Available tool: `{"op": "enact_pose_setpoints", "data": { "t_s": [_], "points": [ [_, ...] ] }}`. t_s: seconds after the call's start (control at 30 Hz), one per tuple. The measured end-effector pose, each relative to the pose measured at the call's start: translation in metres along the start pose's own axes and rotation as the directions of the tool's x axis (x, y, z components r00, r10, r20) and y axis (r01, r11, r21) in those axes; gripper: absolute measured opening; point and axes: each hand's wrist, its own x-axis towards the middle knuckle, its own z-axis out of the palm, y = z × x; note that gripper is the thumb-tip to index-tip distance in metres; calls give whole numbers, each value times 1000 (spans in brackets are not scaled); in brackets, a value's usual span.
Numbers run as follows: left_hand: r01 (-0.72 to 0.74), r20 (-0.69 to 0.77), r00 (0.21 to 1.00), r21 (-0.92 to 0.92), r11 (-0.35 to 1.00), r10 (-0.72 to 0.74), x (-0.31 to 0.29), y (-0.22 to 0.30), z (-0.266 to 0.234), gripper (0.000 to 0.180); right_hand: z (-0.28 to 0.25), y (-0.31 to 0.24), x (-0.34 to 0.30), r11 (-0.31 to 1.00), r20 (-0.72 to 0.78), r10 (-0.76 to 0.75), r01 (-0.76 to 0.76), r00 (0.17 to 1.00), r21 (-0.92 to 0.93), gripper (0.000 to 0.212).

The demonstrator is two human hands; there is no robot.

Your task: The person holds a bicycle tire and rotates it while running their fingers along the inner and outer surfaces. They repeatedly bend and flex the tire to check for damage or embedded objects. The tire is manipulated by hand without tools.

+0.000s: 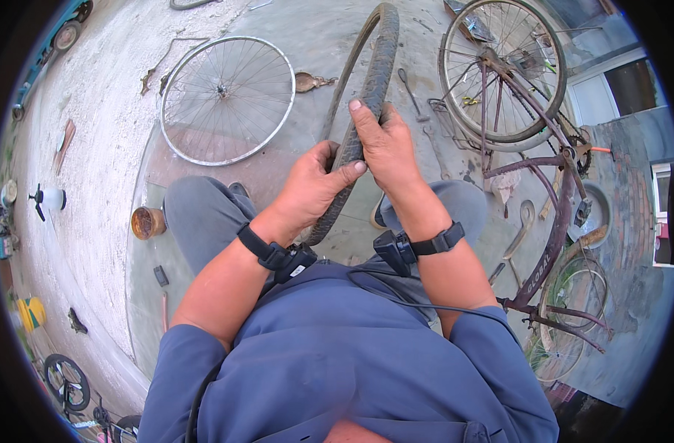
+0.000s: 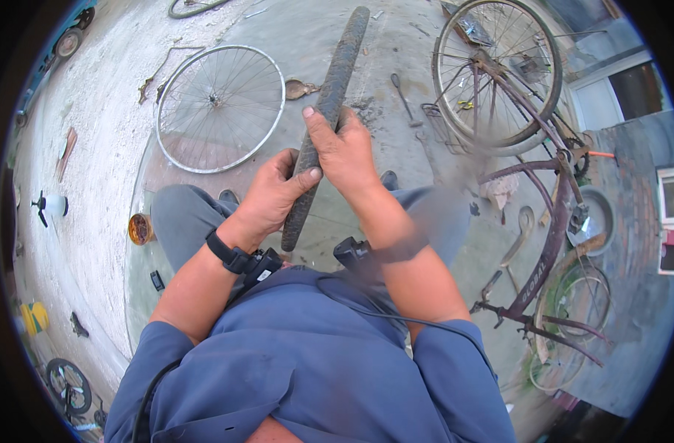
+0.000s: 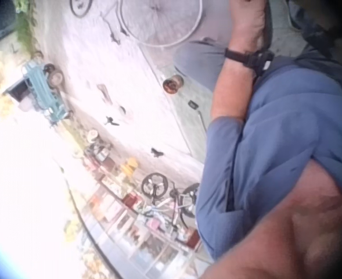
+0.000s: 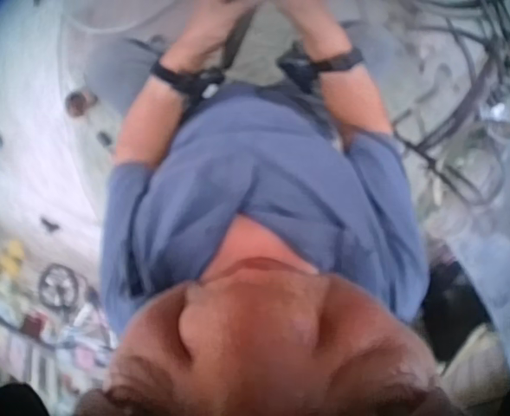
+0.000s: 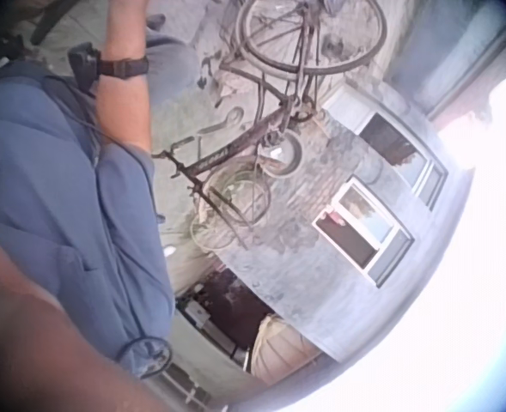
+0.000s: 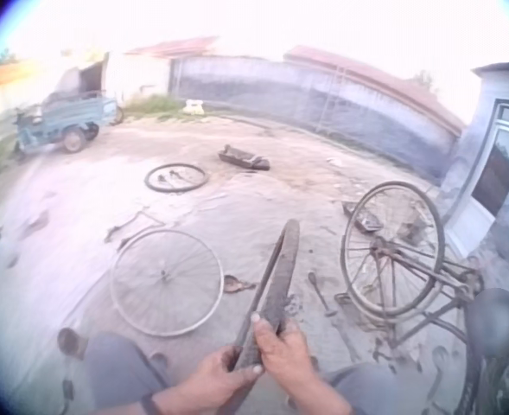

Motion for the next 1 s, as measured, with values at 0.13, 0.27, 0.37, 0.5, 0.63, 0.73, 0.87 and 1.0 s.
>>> {"op": "enact_pose_setpoints", "data": {
  "t_s": [0.13, 0.27, 0.37, 0.5, 0.63, 0.73, 0.87, 1.0],
  "points": [
    [-33, -42, 999, 7, 999, 33, -2, -3, -4, 34, 1, -5, 6, 998, 51, -30, 27, 998, 64, 40],
    [-64, 17, 998, 283, 957, 61, -12, -12, -21, 39, -2, -5, 23, 997, 66, -18, 13, 998, 73, 40],
    [-16, 25, 1000, 302, 953, 9, -19, -25, -22, 43, 0, -4, 33, 981, 66, 23, -36, 998, 192, 42],
    [-31, -18, 999, 294, 955, 38, -15, -32, -16, 44, 4, -4, 40, 962, 71, 46, -63, 996, 266, 45],
    [-6, 4, 1000, 273, 962, 5, -10, -26, -18, 45, 2, -3, 43, 986, 24, 47, -50, 999, 157, 51],
    [-7, 14, 1000, 229, 973, 4, -6, -24, -19, 44, -1, 6, 36, 999, 19, -26, 26, 999, 22, 56],
    [-32, -2, 999, 146, 989, 33, 3, -21, -20, 42, -4, 25, 11, 993, 33, -69, 72, 997, -91, 58],
    [-30, 2, 1000, 179, 983, 31, 6, -21, -17, 40, -7, 35, -9, 998, 102, 25, -19, 995, -61, 55]
  ]
}}
